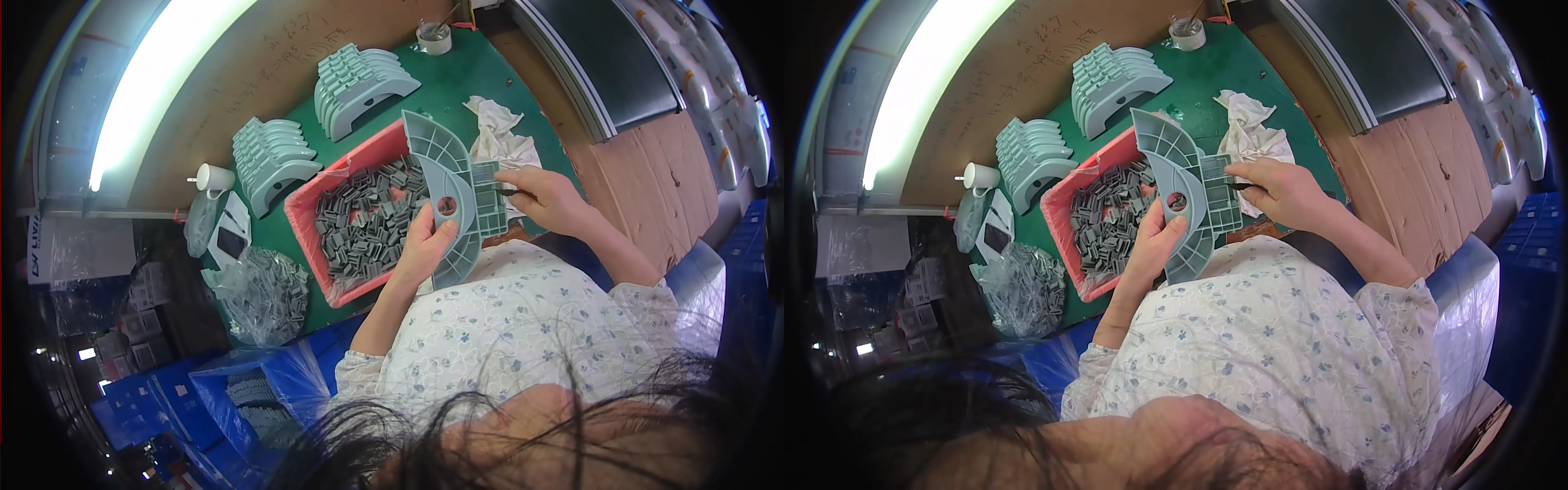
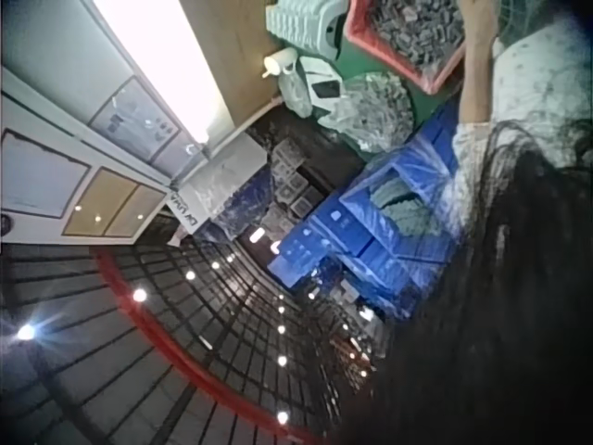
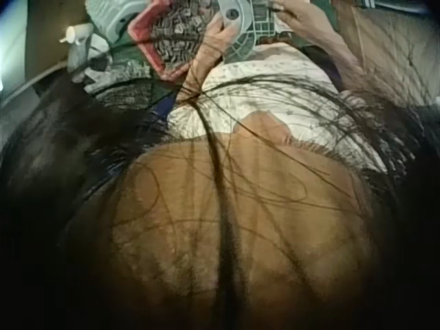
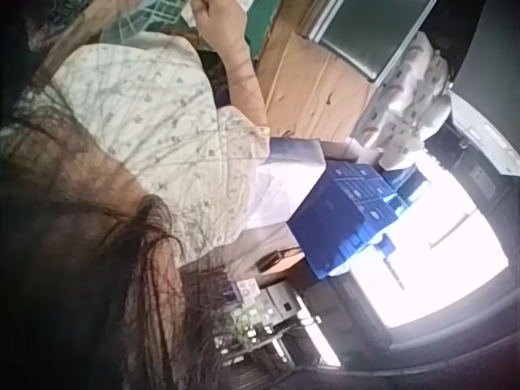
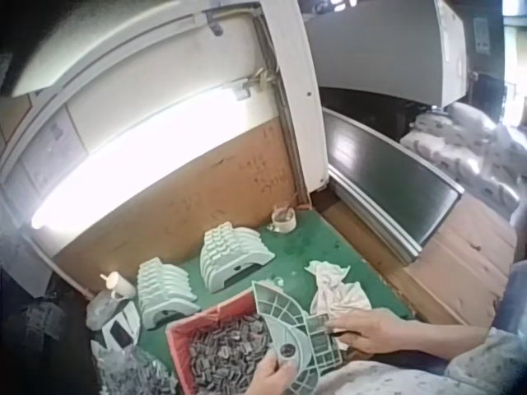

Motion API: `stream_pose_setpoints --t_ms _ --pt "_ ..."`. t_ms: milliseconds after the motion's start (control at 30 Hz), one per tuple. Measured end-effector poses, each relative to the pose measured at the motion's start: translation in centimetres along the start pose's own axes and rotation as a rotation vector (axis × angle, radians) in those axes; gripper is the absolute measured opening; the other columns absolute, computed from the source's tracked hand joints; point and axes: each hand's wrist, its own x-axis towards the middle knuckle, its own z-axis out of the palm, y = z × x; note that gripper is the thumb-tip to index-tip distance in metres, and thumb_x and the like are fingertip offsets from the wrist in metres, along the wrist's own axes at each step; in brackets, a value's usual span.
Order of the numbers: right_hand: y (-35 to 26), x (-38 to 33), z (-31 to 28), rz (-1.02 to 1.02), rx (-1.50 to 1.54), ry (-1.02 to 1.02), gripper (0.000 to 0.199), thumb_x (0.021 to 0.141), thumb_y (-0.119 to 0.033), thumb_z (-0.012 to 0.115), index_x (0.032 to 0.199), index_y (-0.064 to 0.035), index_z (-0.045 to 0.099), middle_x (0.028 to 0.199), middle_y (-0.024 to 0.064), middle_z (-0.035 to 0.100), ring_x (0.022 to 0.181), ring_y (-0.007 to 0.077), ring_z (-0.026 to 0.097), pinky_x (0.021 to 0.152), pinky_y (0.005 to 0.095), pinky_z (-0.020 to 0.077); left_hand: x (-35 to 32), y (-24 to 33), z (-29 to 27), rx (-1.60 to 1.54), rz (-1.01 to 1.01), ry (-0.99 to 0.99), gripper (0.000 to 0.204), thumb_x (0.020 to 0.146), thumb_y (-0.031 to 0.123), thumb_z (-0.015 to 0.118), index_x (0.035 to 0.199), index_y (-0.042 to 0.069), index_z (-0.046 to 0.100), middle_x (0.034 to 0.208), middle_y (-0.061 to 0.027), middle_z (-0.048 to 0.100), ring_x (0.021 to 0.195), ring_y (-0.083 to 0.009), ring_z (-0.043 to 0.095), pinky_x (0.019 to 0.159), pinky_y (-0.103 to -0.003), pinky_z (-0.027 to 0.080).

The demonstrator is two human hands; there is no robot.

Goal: The recorder is seen assembling small metal clips onto green plastic frames at a factory workstation.

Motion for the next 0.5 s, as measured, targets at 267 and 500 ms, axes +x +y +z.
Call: stream_pose_setpoints --t_ms 267,500 --pt "0.2 0.6 0.0 0.011 -0.115 -0.115 0.027 0.074 -0.011 0.055 0.1 -0.0111 0.057 0.085 0.0074 0.057 0.078 0.0236 0.056 0.067 0.032 0.0443 -0.2 0.3 -0.1 0.017 -0.016 -0.024 0.034 0.084 0.01 0.047 0.116 0.001 0.042 0.105 -0.003 0.051 0.094 -0.0095 0.046 0.084 -0.025 0.036" --pt "0.9 0.5 0.4 -0.049 -0.129 -0.066 0.023 0.074 -0.01 0.056 0.097 -0.0113 0.058 0.082 0.0063 0.057 0.075 0.0223 0.056 0.065 0.0311 0.0439 -0.2 0.2 0.2 0.028 -0.006 -0.016 0.035 0.083 0.008 0.047 0.117 0.001 0.041 0.106 -0.0036 0.051 0.095 -0.0101 0.046 0.085 -0.025 0.036"
